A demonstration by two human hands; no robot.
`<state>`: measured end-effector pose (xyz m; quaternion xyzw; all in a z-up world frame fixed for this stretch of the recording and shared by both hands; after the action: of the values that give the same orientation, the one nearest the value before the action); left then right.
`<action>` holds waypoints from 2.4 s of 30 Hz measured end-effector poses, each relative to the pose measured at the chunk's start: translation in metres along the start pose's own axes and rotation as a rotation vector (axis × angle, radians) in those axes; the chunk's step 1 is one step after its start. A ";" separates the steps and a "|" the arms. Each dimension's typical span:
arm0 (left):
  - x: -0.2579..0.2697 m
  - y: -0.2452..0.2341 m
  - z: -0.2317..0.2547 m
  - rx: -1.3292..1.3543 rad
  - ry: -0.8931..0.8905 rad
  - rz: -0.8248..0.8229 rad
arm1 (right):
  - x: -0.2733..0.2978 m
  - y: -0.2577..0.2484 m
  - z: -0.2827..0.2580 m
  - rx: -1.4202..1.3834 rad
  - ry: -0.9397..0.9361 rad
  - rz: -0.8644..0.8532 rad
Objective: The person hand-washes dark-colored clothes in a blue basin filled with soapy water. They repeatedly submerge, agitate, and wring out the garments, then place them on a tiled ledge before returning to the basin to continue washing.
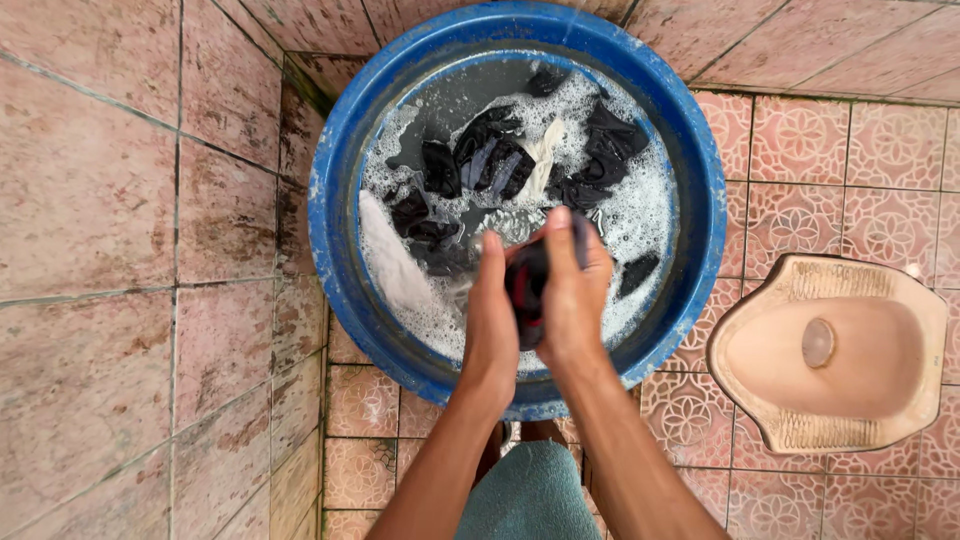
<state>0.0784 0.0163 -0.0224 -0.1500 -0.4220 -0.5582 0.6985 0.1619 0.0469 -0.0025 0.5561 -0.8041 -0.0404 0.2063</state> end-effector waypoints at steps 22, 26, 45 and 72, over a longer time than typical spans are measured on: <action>-0.017 -0.042 0.023 -0.655 0.007 0.288 | 0.003 0.007 0.017 0.184 0.074 -0.080; 0.022 -0.027 0.095 -0.285 0.232 0.069 | 0.009 0.030 -0.055 0.122 -0.019 -0.468; 0.233 0.130 0.236 -0.472 0.333 -0.740 | 0.066 0.010 -0.231 -0.288 0.742 -1.100; 0.165 0.105 0.246 -0.409 0.691 -0.295 | 0.061 0.001 -0.276 0.381 -0.254 -0.427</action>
<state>0.0736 0.1109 0.2778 -0.0276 -0.0608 -0.7418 0.6673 0.2463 0.0368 0.2667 0.7317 -0.6815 -0.0006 -0.0167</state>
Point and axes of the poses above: each hand's wrist, its own x-axis away from the middle knuckle, its own y-axis out of the palm, z = x × y, the point moved 4 cm from there along -x, towards the middle knuckle, and after that the axes turned 6 degrees about -y, right-handed, at the moved point
